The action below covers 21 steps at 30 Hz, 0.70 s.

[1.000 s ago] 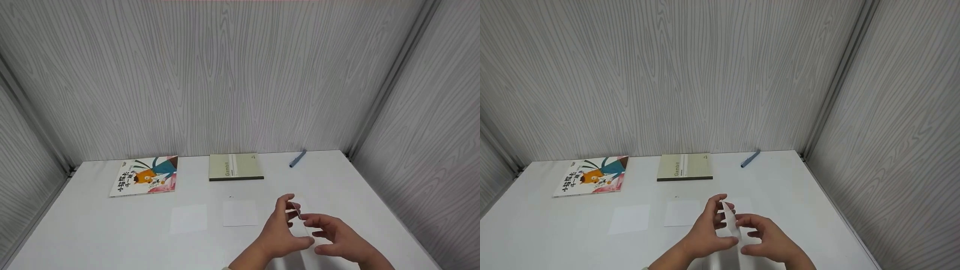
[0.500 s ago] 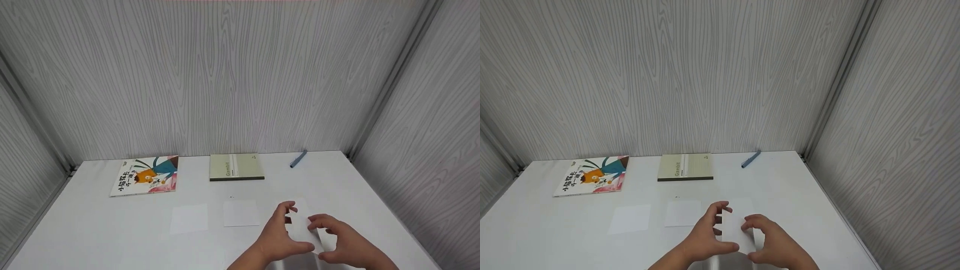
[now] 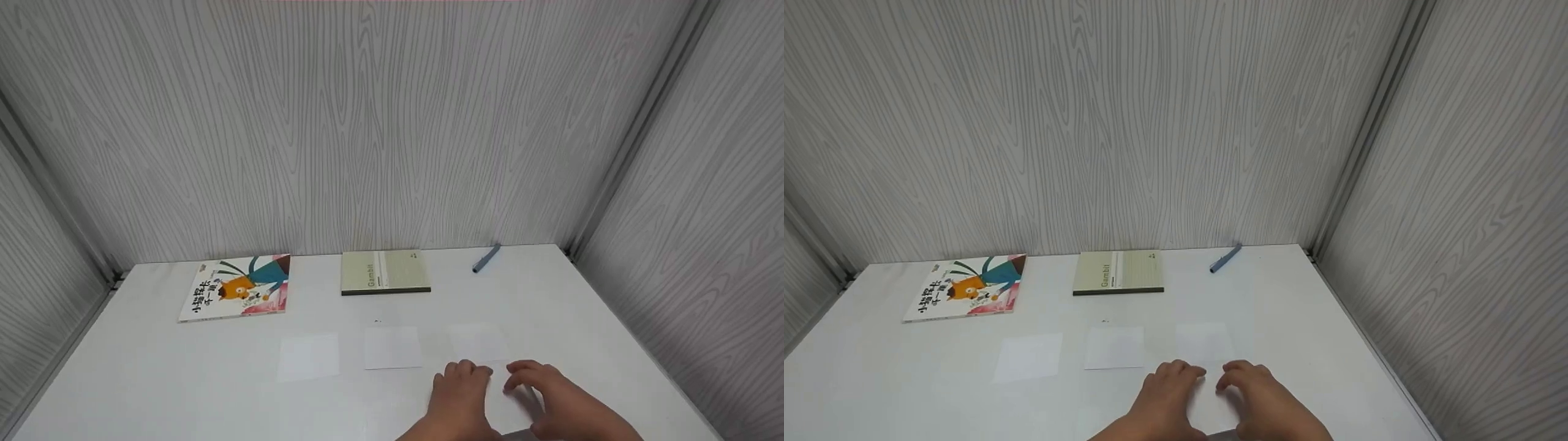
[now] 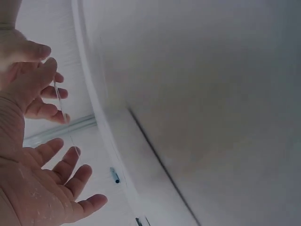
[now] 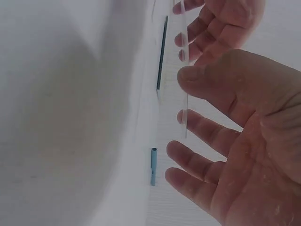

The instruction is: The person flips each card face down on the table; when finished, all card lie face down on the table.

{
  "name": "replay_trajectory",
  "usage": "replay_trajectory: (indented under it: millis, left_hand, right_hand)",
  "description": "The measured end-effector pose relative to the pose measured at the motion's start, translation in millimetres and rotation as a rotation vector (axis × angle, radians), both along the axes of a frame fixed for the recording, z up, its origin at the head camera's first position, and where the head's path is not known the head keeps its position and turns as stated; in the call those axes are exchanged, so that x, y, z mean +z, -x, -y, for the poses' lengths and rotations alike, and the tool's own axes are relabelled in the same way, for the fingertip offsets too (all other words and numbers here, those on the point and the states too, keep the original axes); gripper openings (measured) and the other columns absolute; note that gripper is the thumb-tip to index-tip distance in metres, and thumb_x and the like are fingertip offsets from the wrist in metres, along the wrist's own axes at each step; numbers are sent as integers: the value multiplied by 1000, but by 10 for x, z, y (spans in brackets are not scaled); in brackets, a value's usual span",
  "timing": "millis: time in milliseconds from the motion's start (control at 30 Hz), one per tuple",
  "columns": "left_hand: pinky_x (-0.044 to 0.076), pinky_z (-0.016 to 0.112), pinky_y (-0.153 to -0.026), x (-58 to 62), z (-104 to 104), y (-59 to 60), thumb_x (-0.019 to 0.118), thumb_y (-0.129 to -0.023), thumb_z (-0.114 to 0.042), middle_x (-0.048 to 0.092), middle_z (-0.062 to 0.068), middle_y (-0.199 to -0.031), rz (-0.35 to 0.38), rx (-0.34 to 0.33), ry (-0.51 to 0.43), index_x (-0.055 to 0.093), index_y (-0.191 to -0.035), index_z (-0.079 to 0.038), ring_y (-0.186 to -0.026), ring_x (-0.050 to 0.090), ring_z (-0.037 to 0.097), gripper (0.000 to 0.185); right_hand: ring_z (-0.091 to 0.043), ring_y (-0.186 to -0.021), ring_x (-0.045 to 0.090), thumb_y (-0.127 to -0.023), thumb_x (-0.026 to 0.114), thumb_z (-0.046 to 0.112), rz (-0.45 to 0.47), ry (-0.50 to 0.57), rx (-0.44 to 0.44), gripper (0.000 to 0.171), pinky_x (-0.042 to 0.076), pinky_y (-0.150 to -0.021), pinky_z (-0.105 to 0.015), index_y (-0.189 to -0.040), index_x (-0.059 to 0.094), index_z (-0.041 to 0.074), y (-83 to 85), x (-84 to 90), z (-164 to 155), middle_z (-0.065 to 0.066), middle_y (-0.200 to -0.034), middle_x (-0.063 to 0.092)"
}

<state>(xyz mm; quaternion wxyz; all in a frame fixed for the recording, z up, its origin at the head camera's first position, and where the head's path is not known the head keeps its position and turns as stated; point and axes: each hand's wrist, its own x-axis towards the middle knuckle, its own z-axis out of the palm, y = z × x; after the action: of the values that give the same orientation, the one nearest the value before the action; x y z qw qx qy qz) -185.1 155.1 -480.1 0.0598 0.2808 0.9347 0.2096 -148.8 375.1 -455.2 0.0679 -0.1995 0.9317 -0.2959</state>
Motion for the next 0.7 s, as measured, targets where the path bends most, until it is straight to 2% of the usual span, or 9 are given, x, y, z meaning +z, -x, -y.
replay_trajectory:
  millis: [67, 167, 300, 433, 533, 600, 700]
  left_hand:
    - [48, 38, -90, -42, -51, 1, 98, -62, -59, 57, -5, -121, -20, -5, 41, 59, -142, -24, -112, 51, 14, 96]
    - [49, 40, -91, -95, -113, 6, 97, -61, -62, 59, -5, -117, -33, 2, 105, 59, -140, -26, -108, 52, 14, 95]
    - [51, 43, -93, -137, -164, 29, 98, -66, -52, 60, -5, -111, 2, 11, 182, 63, -133, -28, -103, 54, 13, 80]
    - [52, 45, -96, -146, -190, 75, 99, -67, -46, 62, -4, -106, 35, 4, 213, 68, -125, -26, -99, 55, 14, 69]
    - [53, 44, -95, -130, -168, 74, 100, -64, -47, 63, -3, -105, 50, 5, 186, 69, -125, -24, -98, 56, 14, 72]
    - [54, 43, -92, -105, -117, 45, 101, -63, -48, 64, -3, -110, 37, 14, 137, 69, -128, -24, -101, 57, 15, 76]
    - [53, 45, -92, -17, 37, -3, 98, -68, -51, 63, -3, -122, 20, 38, 27, 67, -133, -23, -111, 58, 18, 77]
  right_hand:
    - [-39, -135, 50, -74, 90, 11, -6, -14, 3, 51, 49, -100, -29, -115, 66, 30, -1, -46, -12, -7, -150, 56]
    - [-36, -129, 52, -67, 101, 35, 14, -44, 11, 58, 50, -101, -31, -114, 67, 31, 30, -113, -20, -5, -145, 58]
    - [-29, -121, 55, -66, 102, 40, 29, -100, 32, 58, 53, -98, -34, -112, 69, 31, 80, -186, -11, -3, -139, 61]
    - [-29, -117, 55, -65, 102, 40, 21, -120, 34, 57, 54, -95, -35, -110, 70, 28, 105, -216, -12, -6, -139, 61]
    - [-34, -121, 55, -64, 102, 40, 53, -124, 0, 56, 54, -96, -36, -110, 71, 28, 101, -223, -7, -9, -144, 60]
    - [-37, -126, 55, -66, 101, 39, 71, -126, -24, 54, 54, -98, -38, -111, 71, 28, 91, -223, 2, -11, -147, 58]
    - [-42, -135, 52, -75, 96, 31, 48, -84, -68, 49, 51, -104, -51, -114, 68, 24, 78, -206, 25, -14, -151, 56]
